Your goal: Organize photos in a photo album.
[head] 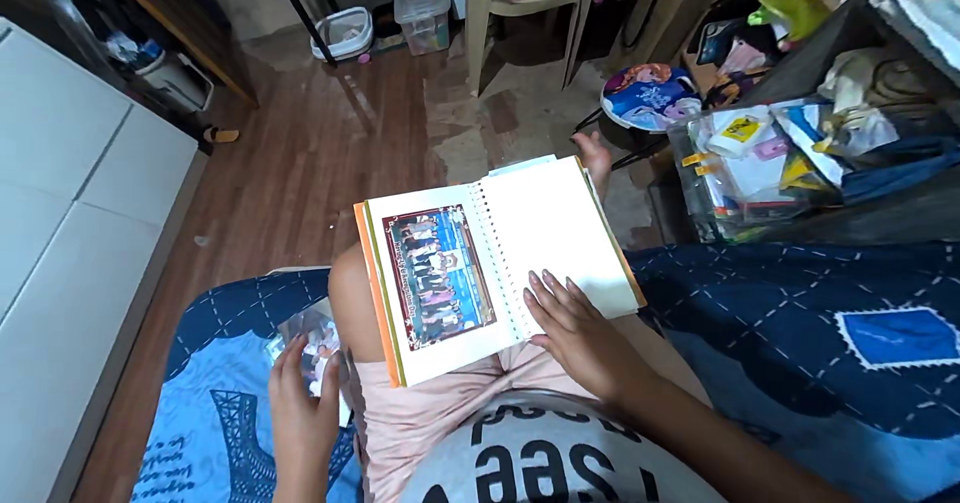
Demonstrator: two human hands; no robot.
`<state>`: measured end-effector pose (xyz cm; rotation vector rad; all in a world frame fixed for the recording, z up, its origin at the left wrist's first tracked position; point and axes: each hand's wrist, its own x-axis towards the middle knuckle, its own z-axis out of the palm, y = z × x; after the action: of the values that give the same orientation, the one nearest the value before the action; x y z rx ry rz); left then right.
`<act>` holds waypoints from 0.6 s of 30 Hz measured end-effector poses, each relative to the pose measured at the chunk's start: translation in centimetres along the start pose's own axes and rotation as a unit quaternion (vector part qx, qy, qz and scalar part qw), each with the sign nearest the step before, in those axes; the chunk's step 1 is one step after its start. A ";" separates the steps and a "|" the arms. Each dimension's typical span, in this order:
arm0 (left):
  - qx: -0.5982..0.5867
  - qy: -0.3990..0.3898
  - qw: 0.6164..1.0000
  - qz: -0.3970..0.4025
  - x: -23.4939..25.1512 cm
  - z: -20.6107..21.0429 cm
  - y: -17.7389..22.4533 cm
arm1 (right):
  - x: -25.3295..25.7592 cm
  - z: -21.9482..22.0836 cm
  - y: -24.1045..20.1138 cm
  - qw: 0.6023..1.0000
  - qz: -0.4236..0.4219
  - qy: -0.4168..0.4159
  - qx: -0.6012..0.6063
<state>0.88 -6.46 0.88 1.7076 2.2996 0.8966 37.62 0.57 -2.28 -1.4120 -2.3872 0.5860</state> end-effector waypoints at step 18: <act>-0.074 -0.012 0.964 0.254 0.5 4.4 7.8 | -0.7 0.3 0.9 0.988 -0.068 0.096 0.098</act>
<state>9.10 -3.01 1.59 2.2614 1.7437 1.0850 38.54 0.27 -3.05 -1.1574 -2.1860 0.6017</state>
